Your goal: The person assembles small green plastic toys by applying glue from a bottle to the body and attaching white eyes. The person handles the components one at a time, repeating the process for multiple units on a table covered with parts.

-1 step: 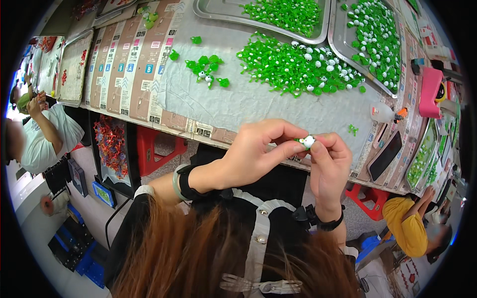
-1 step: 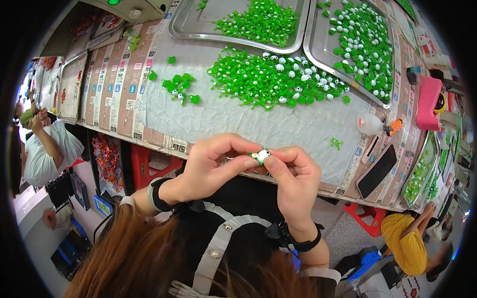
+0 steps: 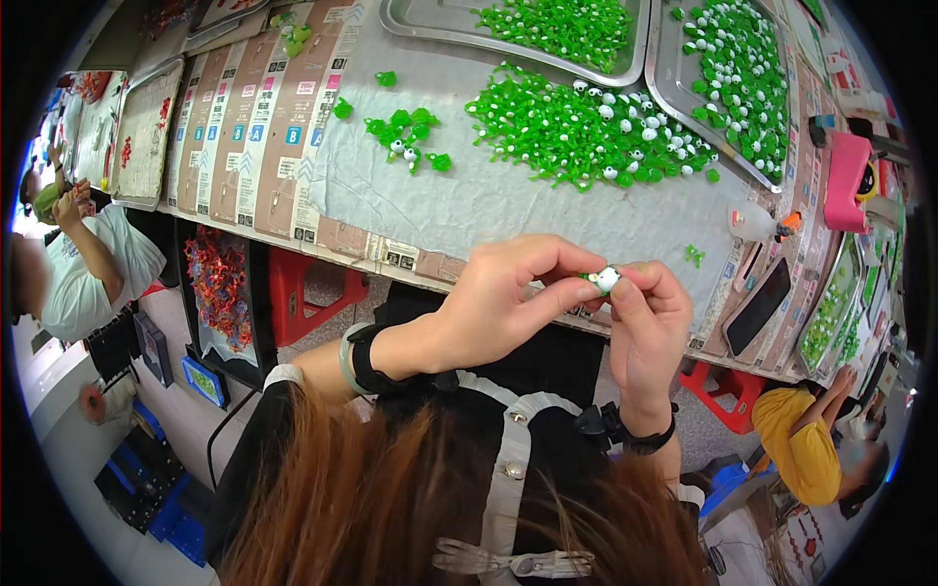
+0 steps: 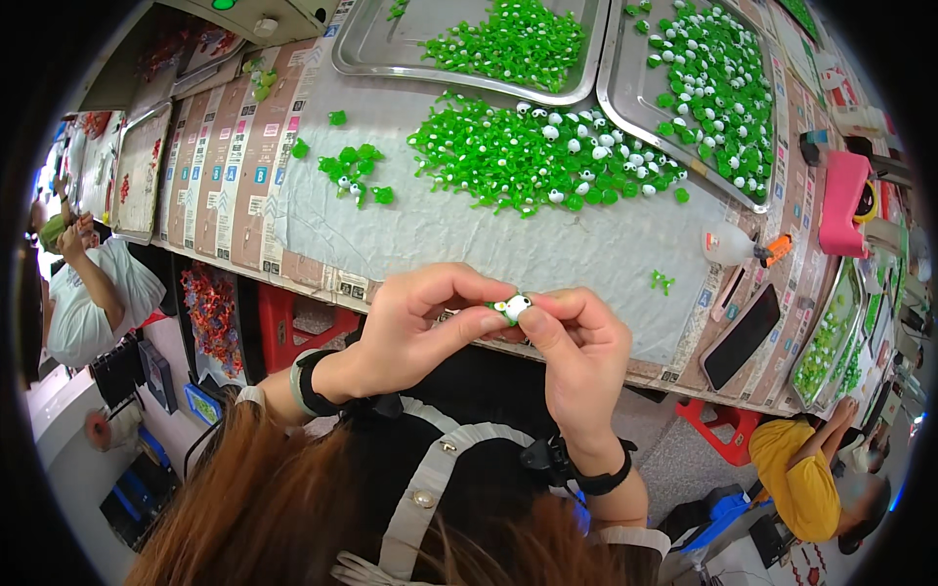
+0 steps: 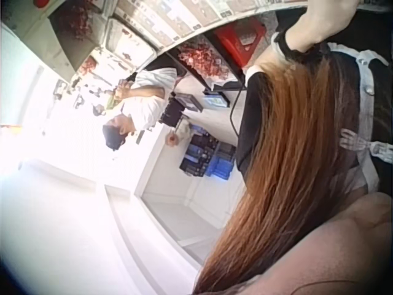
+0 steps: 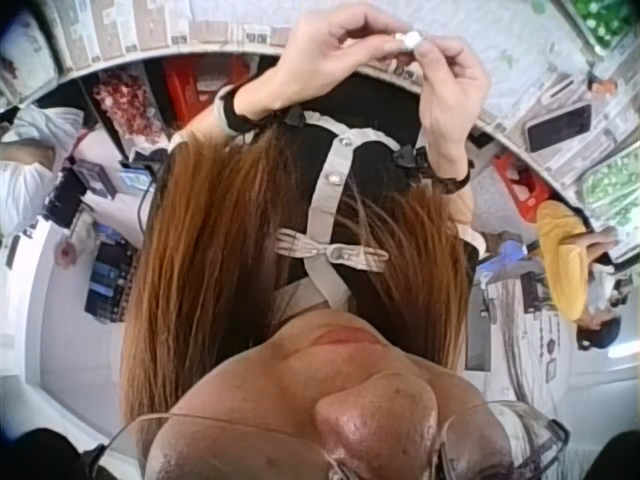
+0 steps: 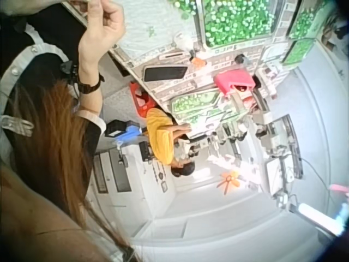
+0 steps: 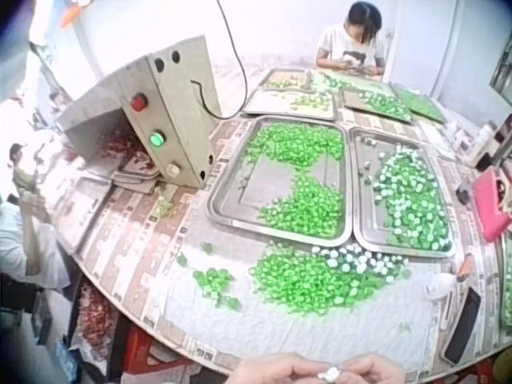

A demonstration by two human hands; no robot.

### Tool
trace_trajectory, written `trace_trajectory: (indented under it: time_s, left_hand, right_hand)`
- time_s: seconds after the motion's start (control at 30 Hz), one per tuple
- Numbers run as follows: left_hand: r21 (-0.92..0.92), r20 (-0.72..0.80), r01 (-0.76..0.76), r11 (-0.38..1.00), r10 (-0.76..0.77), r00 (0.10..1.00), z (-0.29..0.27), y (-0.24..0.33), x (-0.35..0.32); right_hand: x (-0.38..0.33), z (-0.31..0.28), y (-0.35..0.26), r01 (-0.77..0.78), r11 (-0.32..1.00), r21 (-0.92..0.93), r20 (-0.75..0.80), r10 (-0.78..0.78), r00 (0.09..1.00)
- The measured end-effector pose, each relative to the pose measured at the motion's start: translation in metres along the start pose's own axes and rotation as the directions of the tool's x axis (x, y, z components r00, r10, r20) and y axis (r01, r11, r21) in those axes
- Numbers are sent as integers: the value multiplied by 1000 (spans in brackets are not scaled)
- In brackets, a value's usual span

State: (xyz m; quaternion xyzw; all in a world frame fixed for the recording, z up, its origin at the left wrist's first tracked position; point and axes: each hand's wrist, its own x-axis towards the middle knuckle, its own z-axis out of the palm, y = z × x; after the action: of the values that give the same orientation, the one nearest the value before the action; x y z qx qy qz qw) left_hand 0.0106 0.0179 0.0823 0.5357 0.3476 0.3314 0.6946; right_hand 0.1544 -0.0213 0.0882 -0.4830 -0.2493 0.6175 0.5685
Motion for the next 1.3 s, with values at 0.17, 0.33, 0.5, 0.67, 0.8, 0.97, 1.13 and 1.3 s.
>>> trace_trajectory:
  time_s: [0.17,0.33,0.5,0.67,0.8,0.97,1.13,1.3]
  left_hand:
    - [125,-6,-115,985,116,993,-1,-2,0]
    - [160,-60,-87,983,98,993,1,-4,1]
    - [86,-132,-75,993,86,987,5,-6,1]
    - [232,-136,-231,945,267,954,3,-5,5]
    - [278,-120,-256,926,298,947,3,-5,5]
    - [375,-105,-299,877,361,927,3,-7,5]
    - [360,-77,-252,899,297,952,2,-4,3]
    - [360,-72,-217,907,258,963,3,-2,3]
  right_hand:
    - [0,-3,4,-6,1000,-3,15,6,1000]
    - [3,-7,3,17,999,-41,26,-16,1000]
    - [4,-7,5,204,967,-150,51,-198,979]
    - [4,-1,1,91,996,-21,7,-90,996]
    - [8,-6,2,-107,981,162,45,101,994]
    - [8,-4,4,-121,982,144,11,121,993]
    - [8,-4,2,-126,985,114,-9,128,992]
    - [9,-4,4,-136,984,114,-17,139,990]
